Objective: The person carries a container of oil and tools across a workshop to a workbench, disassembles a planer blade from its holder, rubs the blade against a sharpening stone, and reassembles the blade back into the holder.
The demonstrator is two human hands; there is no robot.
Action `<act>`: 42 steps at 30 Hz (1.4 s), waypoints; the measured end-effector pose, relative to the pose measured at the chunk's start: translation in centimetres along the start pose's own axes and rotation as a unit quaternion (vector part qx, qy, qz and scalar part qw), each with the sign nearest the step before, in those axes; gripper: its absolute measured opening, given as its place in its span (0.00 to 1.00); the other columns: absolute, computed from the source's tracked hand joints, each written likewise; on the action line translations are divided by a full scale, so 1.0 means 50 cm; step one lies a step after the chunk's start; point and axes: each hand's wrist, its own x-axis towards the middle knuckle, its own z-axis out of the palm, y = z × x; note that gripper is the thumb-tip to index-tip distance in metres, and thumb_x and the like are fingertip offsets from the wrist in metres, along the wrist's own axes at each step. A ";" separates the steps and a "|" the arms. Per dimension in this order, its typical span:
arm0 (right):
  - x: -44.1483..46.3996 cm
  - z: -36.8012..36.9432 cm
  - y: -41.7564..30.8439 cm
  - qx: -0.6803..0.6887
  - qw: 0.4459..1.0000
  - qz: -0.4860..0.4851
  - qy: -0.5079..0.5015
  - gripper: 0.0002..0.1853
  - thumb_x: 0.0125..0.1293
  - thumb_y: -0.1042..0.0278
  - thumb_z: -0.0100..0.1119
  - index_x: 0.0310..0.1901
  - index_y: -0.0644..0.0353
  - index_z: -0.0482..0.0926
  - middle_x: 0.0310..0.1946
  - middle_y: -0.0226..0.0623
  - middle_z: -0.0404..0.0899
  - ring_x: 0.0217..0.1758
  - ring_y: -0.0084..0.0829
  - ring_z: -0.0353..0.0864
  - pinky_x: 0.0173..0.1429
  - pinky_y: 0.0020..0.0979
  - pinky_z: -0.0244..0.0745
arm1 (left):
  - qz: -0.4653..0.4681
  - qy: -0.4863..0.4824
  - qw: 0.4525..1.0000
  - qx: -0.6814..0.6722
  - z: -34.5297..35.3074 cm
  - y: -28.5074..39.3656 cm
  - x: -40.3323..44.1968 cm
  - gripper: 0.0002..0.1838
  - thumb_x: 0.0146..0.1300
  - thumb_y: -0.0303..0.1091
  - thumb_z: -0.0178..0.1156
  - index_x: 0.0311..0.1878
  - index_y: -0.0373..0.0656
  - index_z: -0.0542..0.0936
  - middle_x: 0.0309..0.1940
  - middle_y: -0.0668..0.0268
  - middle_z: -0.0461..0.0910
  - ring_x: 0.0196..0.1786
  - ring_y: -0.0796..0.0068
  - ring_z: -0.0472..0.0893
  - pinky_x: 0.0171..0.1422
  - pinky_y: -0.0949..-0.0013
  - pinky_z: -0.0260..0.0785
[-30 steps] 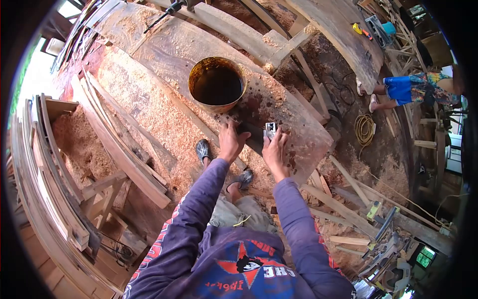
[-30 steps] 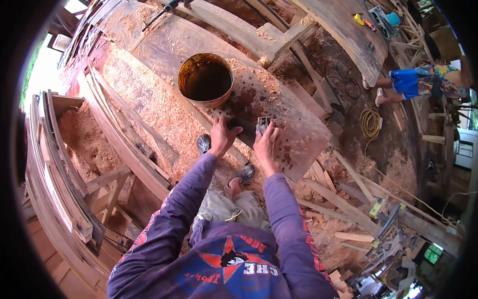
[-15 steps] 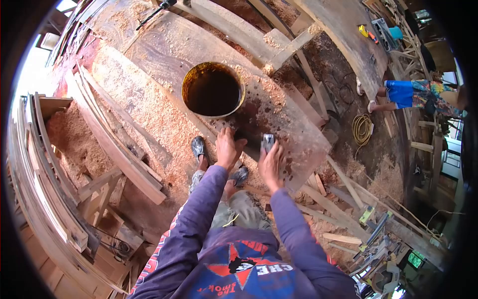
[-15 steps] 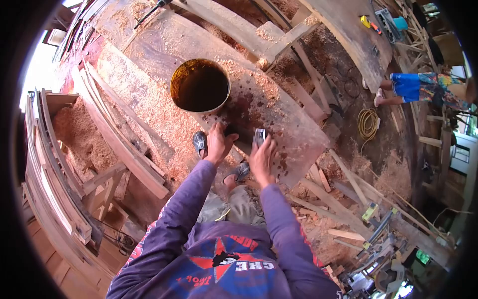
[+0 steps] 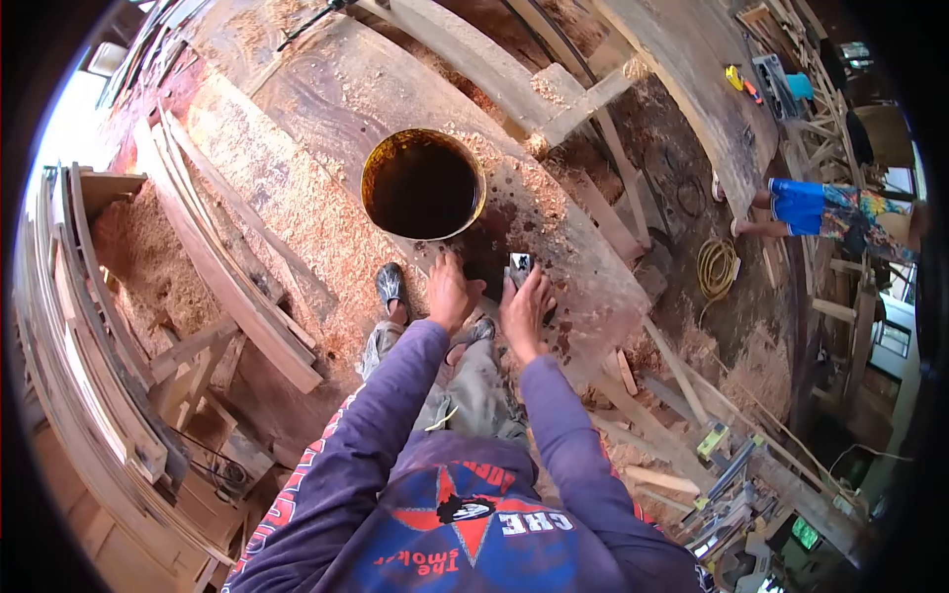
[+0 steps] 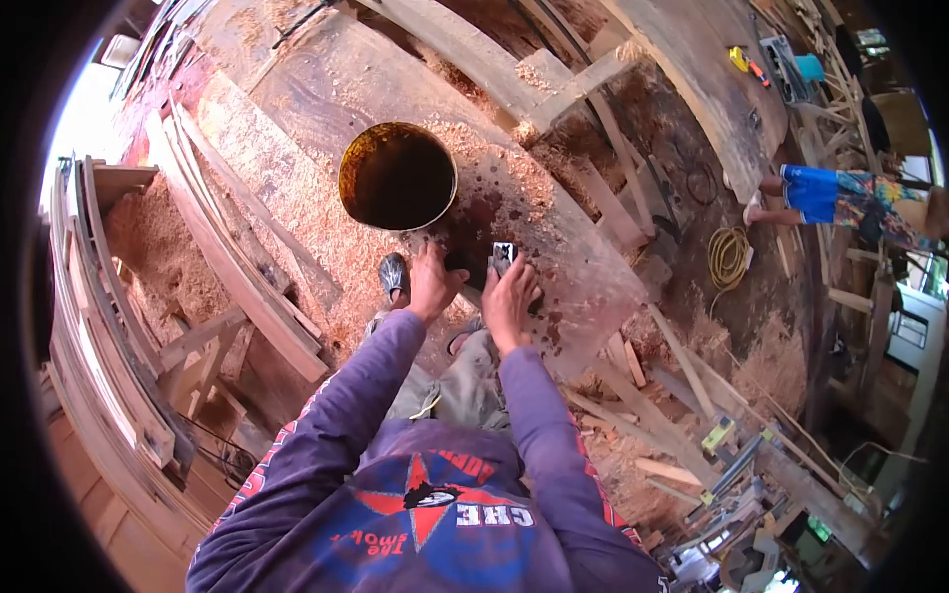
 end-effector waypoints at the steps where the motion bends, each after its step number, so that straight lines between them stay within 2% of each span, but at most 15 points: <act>1: -0.009 0.013 0.021 -0.005 1.000 -0.010 0.010 0.35 0.71 0.58 0.58 0.71 0.71 0.58 0.59 0.60 0.68 0.63 0.59 0.67 0.63 0.58 0.60 | -0.010 -0.007 1.000 -0.012 -0.002 0.003 0.008 0.29 0.45 0.34 0.76 0.50 0.35 0.75 0.49 0.47 0.76 0.52 0.41 0.76 0.57 0.46 0.71; 8: 0.026 0.013 -0.008 0.013 1.000 -0.021 0.007 0.35 0.71 0.59 0.57 0.72 0.71 0.58 0.62 0.62 0.67 0.64 0.58 0.68 0.65 0.58 0.60 | 0.024 0.014 0.997 -0.074 0.003 -0.024 0.010 0.29 0.45 0.34 0.77 0.49 0.34 0.75 0.49 0.46 0.78 0.54 0.40 0.77 0.57 0.45 0.70; 10: -0.013 0.023 0.023 -0.018 0.995 -0.069 0.067 0.36 0.70 0.60 0.58 0.72 0.71 0.57 0.61 0.62 0.67 0.63 0.58 0.68 0.66 0.58 0.60 | 0.014 0.010 0.998 -0.062 -0.005 -0.021 0.009 0.29 0.45 0.34 0.76 0.50 0.33 0.75 0.49 0.45 0.78 0.53 0.39 0.77 0.57 0.45 0.70; 14: -0.047 -0.001 0.027 -0.050 0.999 -0.015 -0.014 0.35 0.69 0.61 0.59 0.71 0.72 0.59 0.58 0.60 0.69 0.61 0.57 0.70 0.64 0.56 0.61 | 0.013 -0.009 0.997 -0.072 -0.015 -0.020 0.008 0.30 0.46 0.34 0.76 0.51 0.32 0.75 0.49 0.45 0.78 0.53 0.39 0.77 0.57 0.46 0.70; 17: 0.039 0.012 -0.030 -0.025 0.997 -0.045 0.057 0.29 0.70 0.60 0.59 0.64 0.71 0.65 0.53 0.56 0.72 0.60 0.55 0.71 0.60 0.52 0.65 | -0.010 -0.004 0.998 -0.068 -0.018 -0.006 0.002 0.29 0.46 0.34 0.77 0.50 0.33 0.75 0.48 0.46 0.78 0.52 0.39 0.76 0.57 0.46 0.70; 20: -0.038 0.020 0.031 -0.027 0.994 -0.077 0.079 0.34 0.68 0.63 0.61 0.69 0.74 0.60 0.53 0.61 0.71 0.59 0.59 0.70 0.61 0.53 0.64 | 0.024 0.000 0.996 -0.081 -0.007 -0.031 0.004 0.29 0.45 0.33 0.77 0.50 0.34 0.76 0.47 0.45 0.78 0.52 0.39 0.76 0.56 0.46 0.70; 22: -0.071 -0.014 0.033 -0.024 0.999 0.002 -0.026 0.36 0.69 0.62 0.61 0.70 0.75 0.58 0.57 0.64 0.69 0.62 0.62 0.69 0.64 0.58 0.62 | 0.041 0.015 0.996 -0.078 0.002 -0.036 0.030 0.29 0.46 0.34 0.77 0.50 0.34 0.76 0.47 0.46 0.78 0.51 0.39 0.77 0.55 0.46 0.70; 24: -0.016 0.017 0.001 -0.002 0.998 -0.032 0.047 0.35 0.69 0.62 0.60 0.70 0.73 0.59 0.58 0.62 0.69 0.63 0.60 0.69 0.63 0.57 0.62 | 0.019 -0.011 0.998 -0.060 -0.013 -0.023 0.010 0.29 0.46 0.35 0.77 0.49 0.33 0.76 0.48 0.46 0.78 0.52 0.40 0.77 0.56 0.46 0.71; 26: 0.045 -0.002 -0.051 0.004 1.000 0.005 -0.002 0.34 0.70 0.61 0.59 0.70 0.73 0.59 0.60 0.59 0.69 0.64 0.57 0.69 0.64 0.57 0.62 | 0.010 -0.010 0.998 -0.068 -0.011 -0.022 0.010 0.29 0.46 0.36 0.77 0.49 0.33 0.77 0.47 0.46 0.79 0.52 0.41 0.77 0.56 0.49 0.71; 30: -0.064 0.020 0.033 -0.015 0.998 -0.020 0.053 0.36 0.71 0.59 0.58 0.72 0.72 0.57 0.59 0.63 0.67 0.65 0.62 0.65 0.64 0.60 0.58 | 0.038 -0.021 0.992 -0.119 0.013 -0.060 0.023 0.30 0.45 0.36 0.78 0.51 0.34 0.77 0.48 0.46 0.78 0.53 0.40 0.77 0.57 0.47 0.71; 31: -0.066 0.017 0.037 -0.002 1.000 0.019 -0.003 0.37 0.70 0.58 0.58 0.73 0.72 0.56 0.58 0.63 0.67 0.63 0.63 0.66 0.63 0.62 0.58 | 0.029 -0.031 0.996 -0.081 -0.006 -0.041 0.024 0.32 0.43 0.36 0.78 0.52 0.33 0.77 0.48 0.46 0.78 0.54 0.40 0.76 0.57 0.46 0.70; 34: 0.029 0.046 -0.016 0.062 0.995 -0.013 0.075 0.33 0.71 0.59 0.57 0.69 0.73 0.60 0.55 0.63 0.70 0.59 0.62 0.69 0.62 0.59 0.62 | 0.031 -0.013 0.994 -0.100 -0.003 -0.034 0.023 0.30 0.42 0.33 0.78 0.48 0.32 0.77 0.44 0.45 0.79 0.47 0.40 0.79 0.51 0.47 0.72; 39: -0.054 0.056 0.021 0.027 0.997 0.013 0.069 0.36 0.72 0.57 0.58 0.72 0.72 0.57 0.61 0.63 0.67 0.65 0.60 0.66 0.63 0.58 0.59 | 0.037 -0.009 0.993 -0.108 -0.001 -0.037 0.027 0.31 0.40 0.30 0.79 0.49 0.32 0.78 0.45 0.45 0.80 0.49 0.42 0.80 0.54 0.50 0.74; 40: -0.058 0.017 -0.002 0.044 0.996 0.075 -0.009 0.38 0.69 0.63 0.61 0.73 0.75 0.54 0.60 0.66 0.66 0.66 0.62 0.65 0.66 0.59 0.60 | 0.018 -0.040 0.996 -0.079 -0.010 -0.029 0.033 0.32 0.41 0.32 0.78 0.51 0.33 0.78 0.46 0.45 0.80 0.50 0.41 0.79 0.55 0.50 0.73; 42: 0.002 0.062 -0.009 -0.002 0.993 0.003 0.114 0.37 0.70 0.62 0.60 0.73 0.74 0.56 0.60 0.66 0.66 0.65 0.62 0.65 0.67 0.58 0.59 | 0.095 0.005 0.989 -0.114 0.023 -0.072 0.035 0.32 0.43 0.34 0.78 0.52 0.33 0.77 0.48 0.45 0.79 0.50 0.41 0.78 0.55 0.50 0.73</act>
